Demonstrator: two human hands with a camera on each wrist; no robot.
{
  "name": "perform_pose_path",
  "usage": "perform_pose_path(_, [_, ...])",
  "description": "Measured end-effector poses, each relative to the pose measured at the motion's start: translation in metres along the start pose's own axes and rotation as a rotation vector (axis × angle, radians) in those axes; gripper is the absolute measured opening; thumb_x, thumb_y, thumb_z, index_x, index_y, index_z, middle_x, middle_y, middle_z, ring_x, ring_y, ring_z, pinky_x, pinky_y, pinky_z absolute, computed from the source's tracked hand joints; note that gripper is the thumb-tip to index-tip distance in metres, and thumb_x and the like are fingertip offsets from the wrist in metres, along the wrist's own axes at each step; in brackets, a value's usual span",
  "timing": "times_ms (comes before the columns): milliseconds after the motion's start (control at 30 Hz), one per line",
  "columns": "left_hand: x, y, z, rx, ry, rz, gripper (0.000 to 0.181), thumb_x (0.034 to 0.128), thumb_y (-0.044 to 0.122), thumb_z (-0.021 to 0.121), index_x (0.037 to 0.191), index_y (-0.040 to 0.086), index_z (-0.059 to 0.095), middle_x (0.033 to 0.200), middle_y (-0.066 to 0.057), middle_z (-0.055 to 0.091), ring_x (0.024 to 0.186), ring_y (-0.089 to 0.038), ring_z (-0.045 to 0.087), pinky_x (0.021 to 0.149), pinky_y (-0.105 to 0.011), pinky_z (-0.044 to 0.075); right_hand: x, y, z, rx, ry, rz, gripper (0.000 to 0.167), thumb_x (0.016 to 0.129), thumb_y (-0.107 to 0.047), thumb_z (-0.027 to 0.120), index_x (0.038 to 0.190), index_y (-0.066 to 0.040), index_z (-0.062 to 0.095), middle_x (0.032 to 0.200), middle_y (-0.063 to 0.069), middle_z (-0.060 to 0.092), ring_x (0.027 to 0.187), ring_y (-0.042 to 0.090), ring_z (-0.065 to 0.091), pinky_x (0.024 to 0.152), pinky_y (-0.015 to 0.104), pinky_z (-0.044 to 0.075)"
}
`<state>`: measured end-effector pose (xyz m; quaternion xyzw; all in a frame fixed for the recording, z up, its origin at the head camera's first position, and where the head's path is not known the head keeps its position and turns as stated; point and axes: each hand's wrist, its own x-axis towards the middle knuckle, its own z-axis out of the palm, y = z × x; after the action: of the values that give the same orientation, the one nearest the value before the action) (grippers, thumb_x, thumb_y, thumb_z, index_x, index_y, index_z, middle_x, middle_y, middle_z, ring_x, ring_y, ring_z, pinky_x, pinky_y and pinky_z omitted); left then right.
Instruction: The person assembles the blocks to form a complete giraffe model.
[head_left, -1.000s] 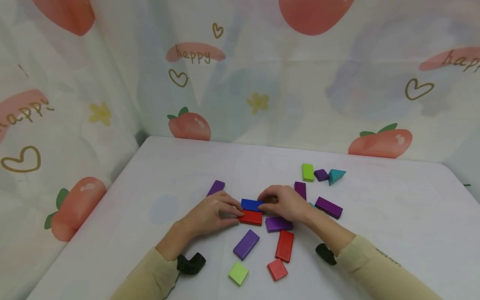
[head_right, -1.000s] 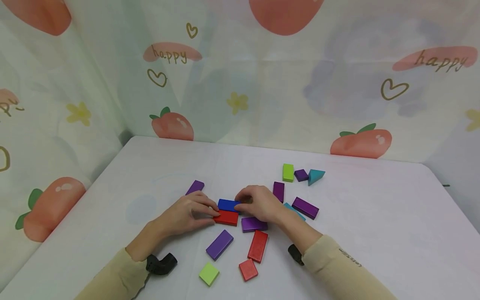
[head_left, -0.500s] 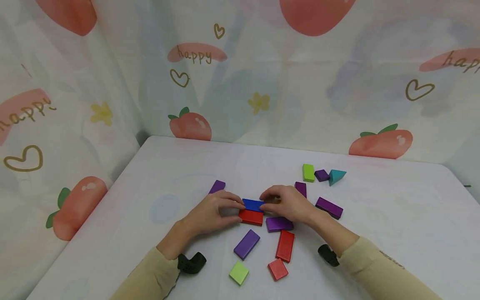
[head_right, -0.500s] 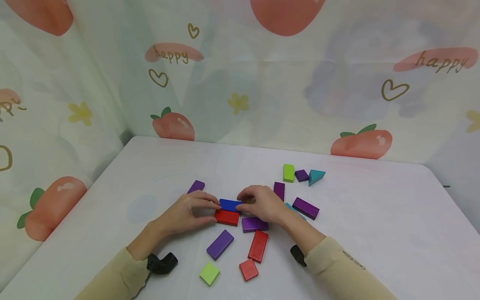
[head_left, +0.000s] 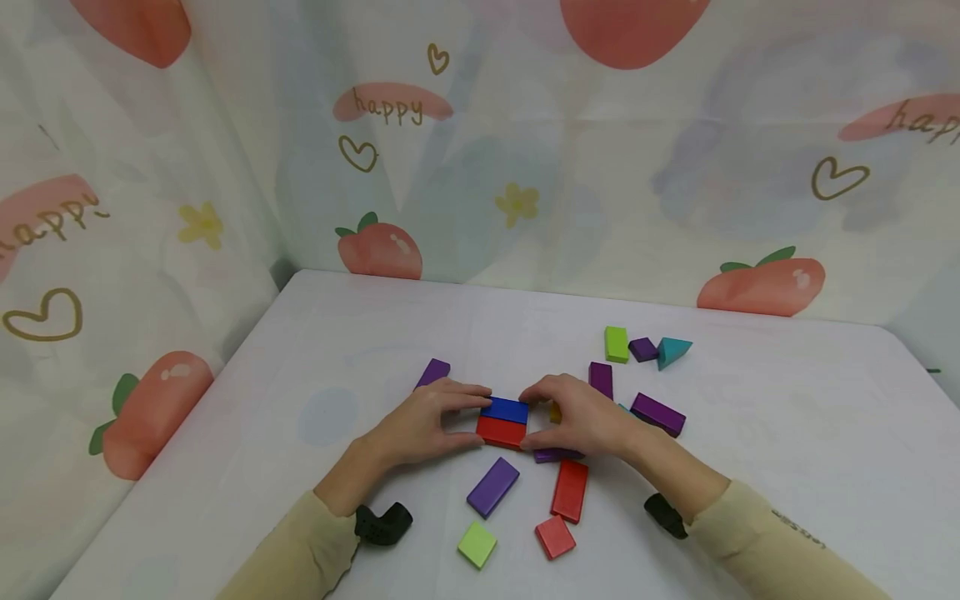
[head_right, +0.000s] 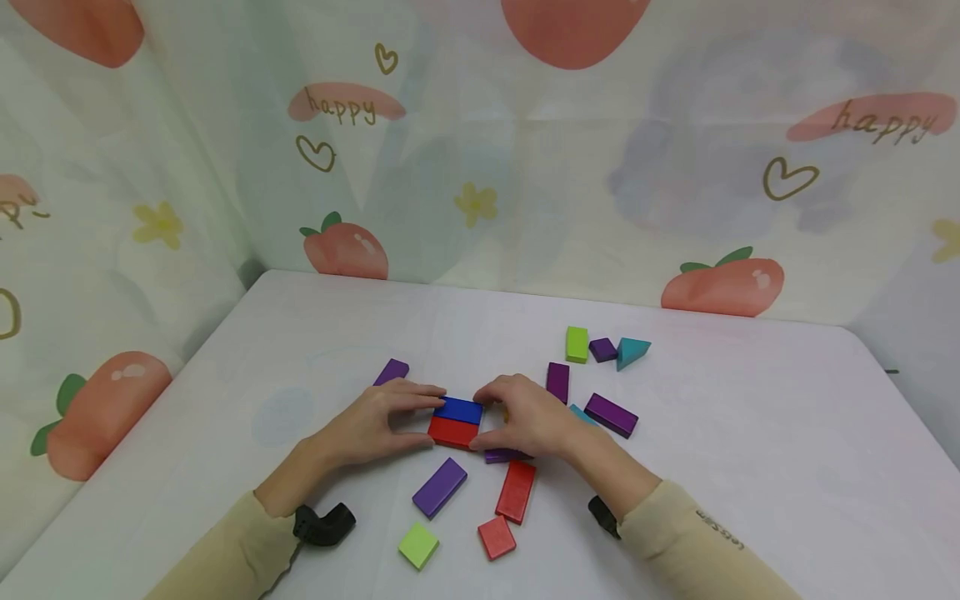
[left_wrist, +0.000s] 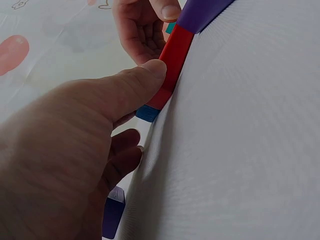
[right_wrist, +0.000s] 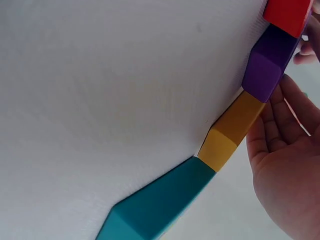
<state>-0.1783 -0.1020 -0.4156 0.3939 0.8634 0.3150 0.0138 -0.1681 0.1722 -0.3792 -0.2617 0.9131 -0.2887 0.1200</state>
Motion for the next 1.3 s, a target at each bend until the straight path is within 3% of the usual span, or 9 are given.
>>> perform_pose_path(900, [0.0012,-0.0012,0.0012,0.018,-0.03,-0.035,0.047,0.0895,0.031,0.08,0.133,0.015,0.069,0.141,0.005,0.06,0.129,-0.015,0.052,0.102,-0.035,0.048,-0.0015,0.0009,0.0024,-0.027,0.006,0.002,0.055,0.085,-0.041,0.082,0.128,-0.011,0.066,0.123,0.004,0.064,0.115,0.024,0.055,0.095,0.045,0.051])
perform_pose_path(1200, [0.0012,0.0009,-0.0002,0.031,-0.027,-0.018,0.047,0.0895,0.03,0.08,0.133,0.015,0.069,0.141,0.004,0.06,0.128,-0.015,0.052,0.103,-0.036,0.047,-0.0027,0.0013,0.0016,-0.027,0.011,-0.006,0.056,0.085,-0.042,0.081,0.129,-0.011,0.066,0.123,0.003,0.064,0.116,0.024,0.056,0.096,0.045,0.051])
perform_pose_path(1300, [0.0006,0.0016,-0.0011,0.038,-0.027,0.014,0.045,0.0894,0.03,0.08,0.131,0.017,0.071,0.14,0.005,0.06,0.126,-0.014,0.052,0.101,-0.034,0.048,-0.0041,0.0018,-0.0003,-0.013,0.015,-0.008,0.056,0.086,-0.041,0.081,0.129,-0.009,0.066,0.122,0.004,0.064,0.115,0.024,0.056,0.095,0.044,0.052])
